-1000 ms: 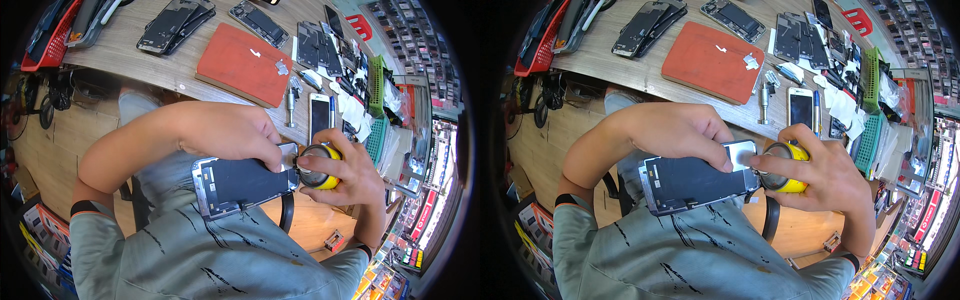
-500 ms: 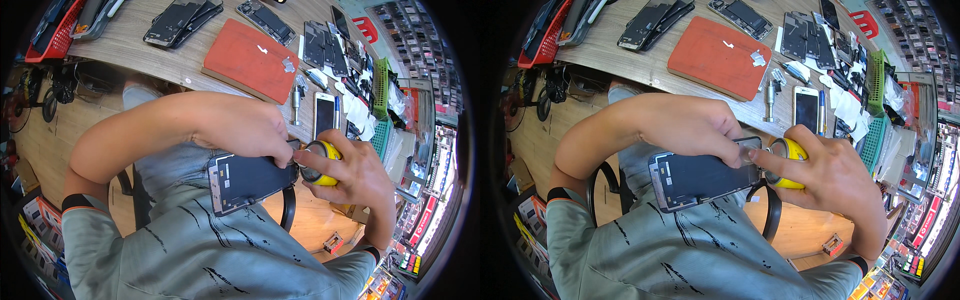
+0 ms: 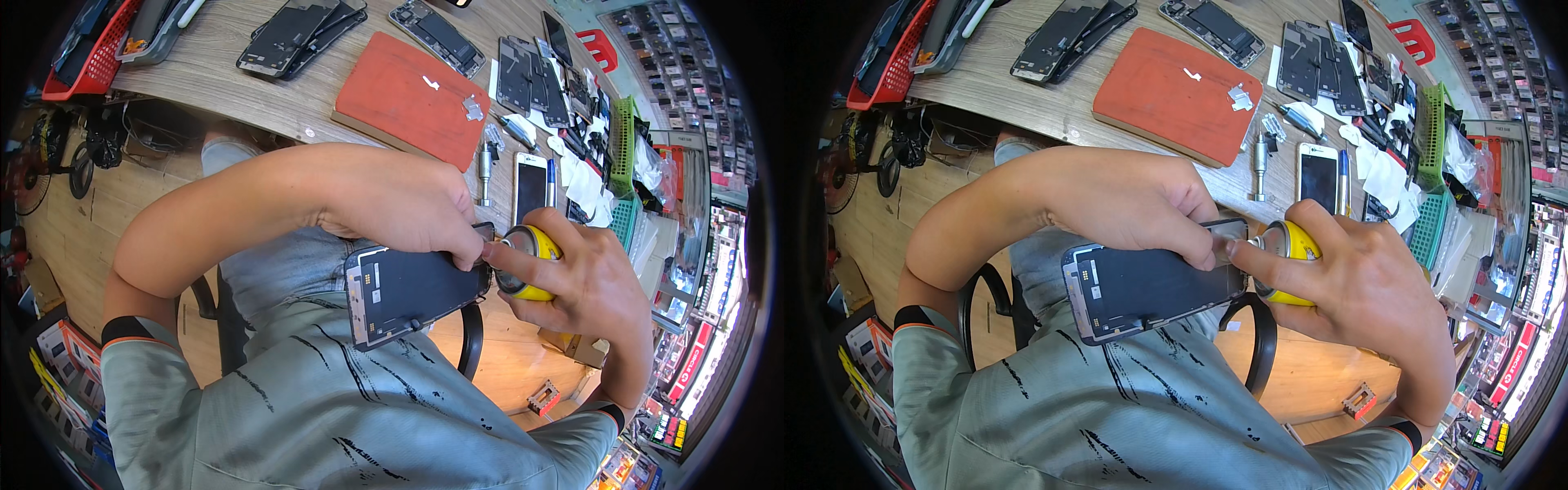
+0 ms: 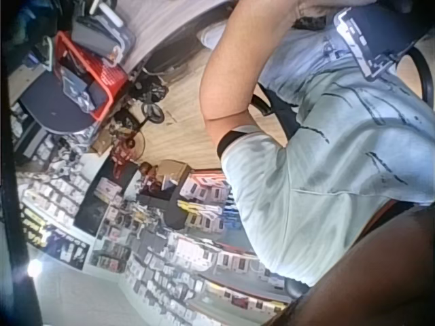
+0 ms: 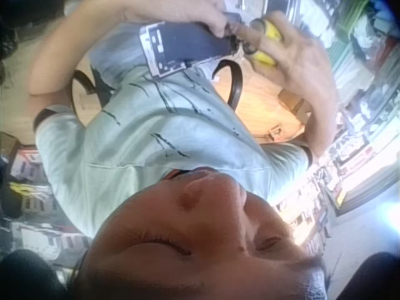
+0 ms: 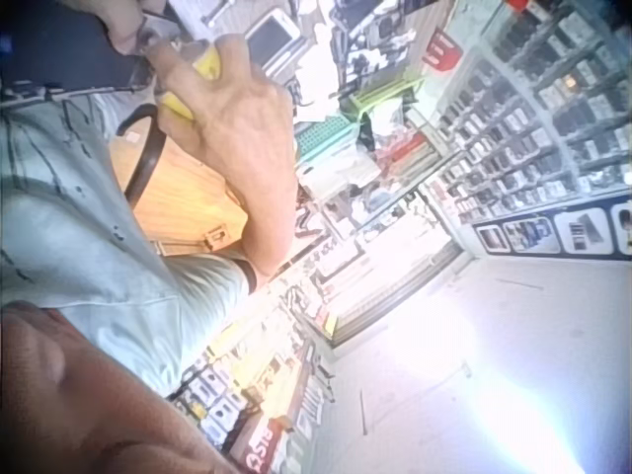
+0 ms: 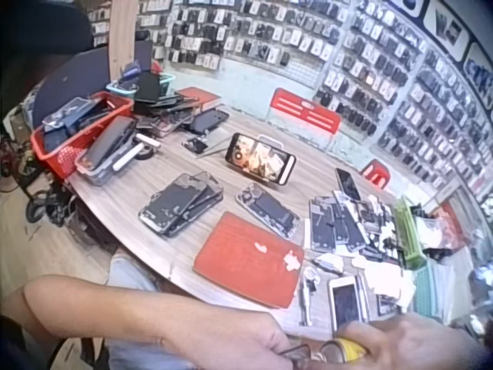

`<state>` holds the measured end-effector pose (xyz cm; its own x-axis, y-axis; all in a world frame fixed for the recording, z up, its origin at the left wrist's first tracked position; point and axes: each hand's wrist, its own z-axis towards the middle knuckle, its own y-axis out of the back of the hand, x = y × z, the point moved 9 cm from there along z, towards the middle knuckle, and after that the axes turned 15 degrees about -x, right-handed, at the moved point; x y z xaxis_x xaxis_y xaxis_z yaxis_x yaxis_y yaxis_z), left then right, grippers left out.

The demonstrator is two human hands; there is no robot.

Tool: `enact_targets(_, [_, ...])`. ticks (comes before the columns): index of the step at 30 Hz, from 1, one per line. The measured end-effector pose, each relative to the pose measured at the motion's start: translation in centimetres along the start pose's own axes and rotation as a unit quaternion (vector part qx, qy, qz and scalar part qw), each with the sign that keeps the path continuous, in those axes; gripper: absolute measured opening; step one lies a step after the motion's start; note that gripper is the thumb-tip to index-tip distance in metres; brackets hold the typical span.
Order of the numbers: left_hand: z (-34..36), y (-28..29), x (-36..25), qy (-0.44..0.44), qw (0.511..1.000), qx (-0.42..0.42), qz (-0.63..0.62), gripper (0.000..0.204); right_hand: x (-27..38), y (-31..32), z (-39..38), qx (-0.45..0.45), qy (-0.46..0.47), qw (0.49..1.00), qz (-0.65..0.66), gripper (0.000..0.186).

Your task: The person disassembles a smartphone, removes the screen assembly, and uses a screwdriver and adhesive spray to work on internal components. They then reattach the screen and place the phone on the table.

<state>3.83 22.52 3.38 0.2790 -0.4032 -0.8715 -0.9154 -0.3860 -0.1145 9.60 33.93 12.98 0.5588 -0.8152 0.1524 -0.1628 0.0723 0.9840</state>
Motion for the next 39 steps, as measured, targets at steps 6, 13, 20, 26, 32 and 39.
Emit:
enact_targets(6, [-0.2, 0.3, -0.2, -0.006, 1.000, -0.007, 0.006, 0.030, -0.1, 0.4, 0.1, -0.011, 0.005, 1.000, 0.013, 0.068])
enact_targets(13, [-0.1, 0.3, -0.5, -0.025, 0.999, -0.008, 0.018, 0.031, 0.1, 0.6, -0.2, -0.011, 0.033, 0.999, -0.013, 0.069])
enact_targets(20, [0.3, 1.0, -0.3, -0.074, 0.995, -0.015, 0.058, 0.027, -0.5, 2.2, -0.5, -0.066, 0.021, 0.997, 0.024, 0.072])
enact_targets(26, [-1.0, 2.3, -2.1, -0.172, 0.980, -0.080, 0.059, 0.020, -4.2, 5.2, -6.2, -0.271, -0.039, 0.957, 0.099, 0.079])
enact_targets(32, [-1.7, 4.4, -1.9, -0.207, 0.961, -0.161, 0.091, 0.017, -9.1, 5.2, -17.0, -0.543, -0.121, 0.814, 0.166, 0.098])
enact_targets(39, [-0.8, 6.1, 1.4, -0.167, 0.955, -0.236, 0.068, 0.020, -13.6, 0.2, -28.9, -0.729, -0.321, 0.590, 0.135, 0.079])
